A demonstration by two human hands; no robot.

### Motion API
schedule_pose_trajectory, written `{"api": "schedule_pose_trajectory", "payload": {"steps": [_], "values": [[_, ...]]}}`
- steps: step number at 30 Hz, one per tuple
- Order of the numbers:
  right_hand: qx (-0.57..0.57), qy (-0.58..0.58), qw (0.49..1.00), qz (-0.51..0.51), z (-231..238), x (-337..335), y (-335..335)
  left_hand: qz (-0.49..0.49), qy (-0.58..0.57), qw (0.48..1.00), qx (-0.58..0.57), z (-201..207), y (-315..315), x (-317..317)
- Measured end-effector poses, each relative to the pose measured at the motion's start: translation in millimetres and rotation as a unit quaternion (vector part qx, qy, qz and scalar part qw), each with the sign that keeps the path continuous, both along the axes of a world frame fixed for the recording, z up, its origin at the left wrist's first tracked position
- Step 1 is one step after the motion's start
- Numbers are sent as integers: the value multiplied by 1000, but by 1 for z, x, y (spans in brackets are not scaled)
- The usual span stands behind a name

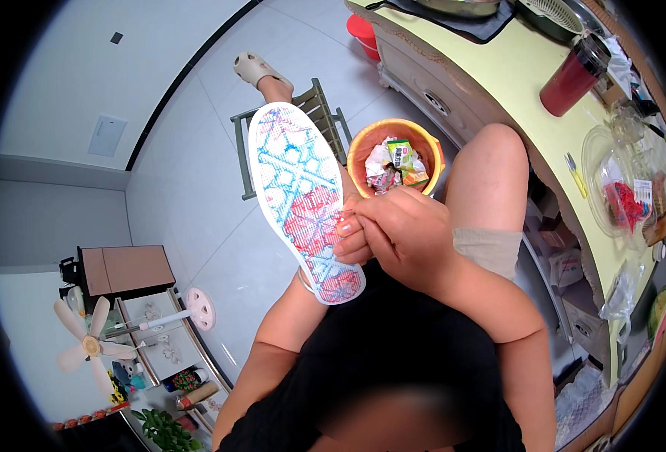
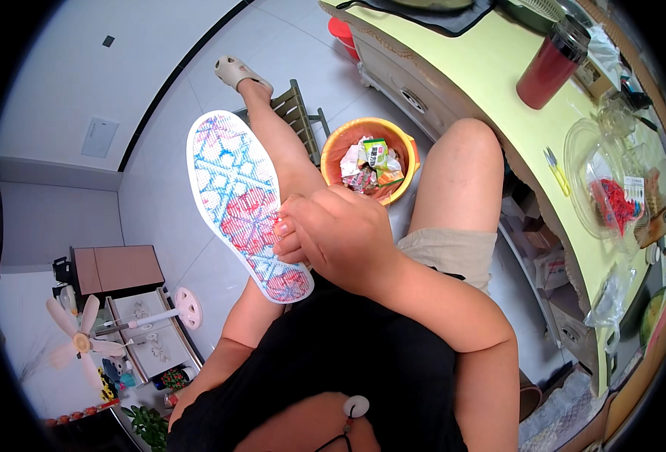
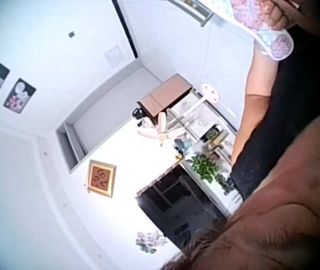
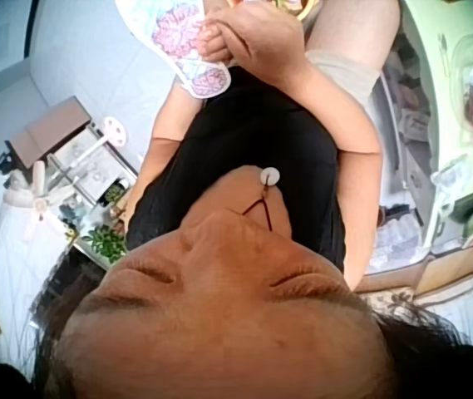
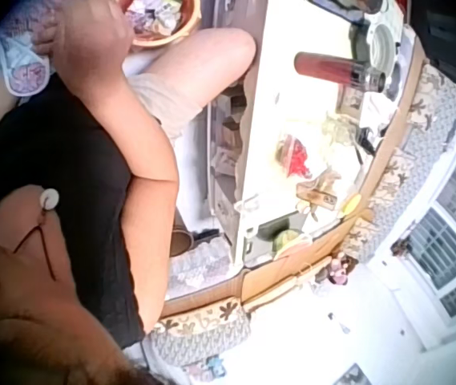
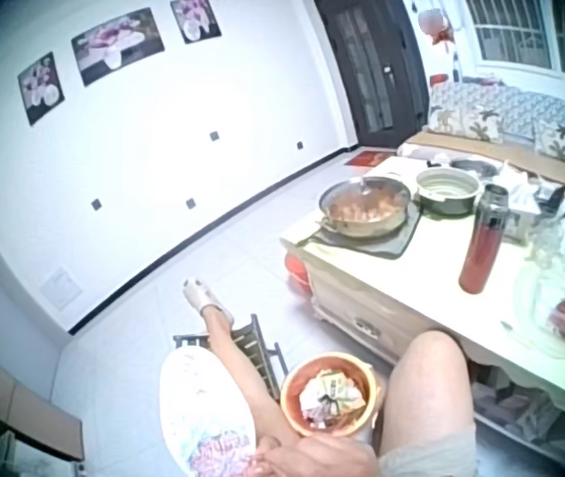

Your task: The person is sewing a decorated shoe insole by hand using a needle and thread, and occasionally trims the thread with scissors.

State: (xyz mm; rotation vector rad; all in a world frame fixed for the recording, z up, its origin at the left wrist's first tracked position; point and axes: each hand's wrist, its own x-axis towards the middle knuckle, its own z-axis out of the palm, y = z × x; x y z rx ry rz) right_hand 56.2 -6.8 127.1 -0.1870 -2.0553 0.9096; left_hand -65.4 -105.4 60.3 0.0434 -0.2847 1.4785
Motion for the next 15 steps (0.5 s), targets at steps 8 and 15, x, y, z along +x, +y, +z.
{"api": "schedule_pose_trajectory", "payload": {"steps": [8, 15], "values": [[18, -12, 1000, -8, 0, 0, -3, -49, 51, 994, 80, -4, 7, 0], [34, 14, 999, -27, -4, -3, -3, 5, 91, 995, -40, 11, -1, 4]]}}
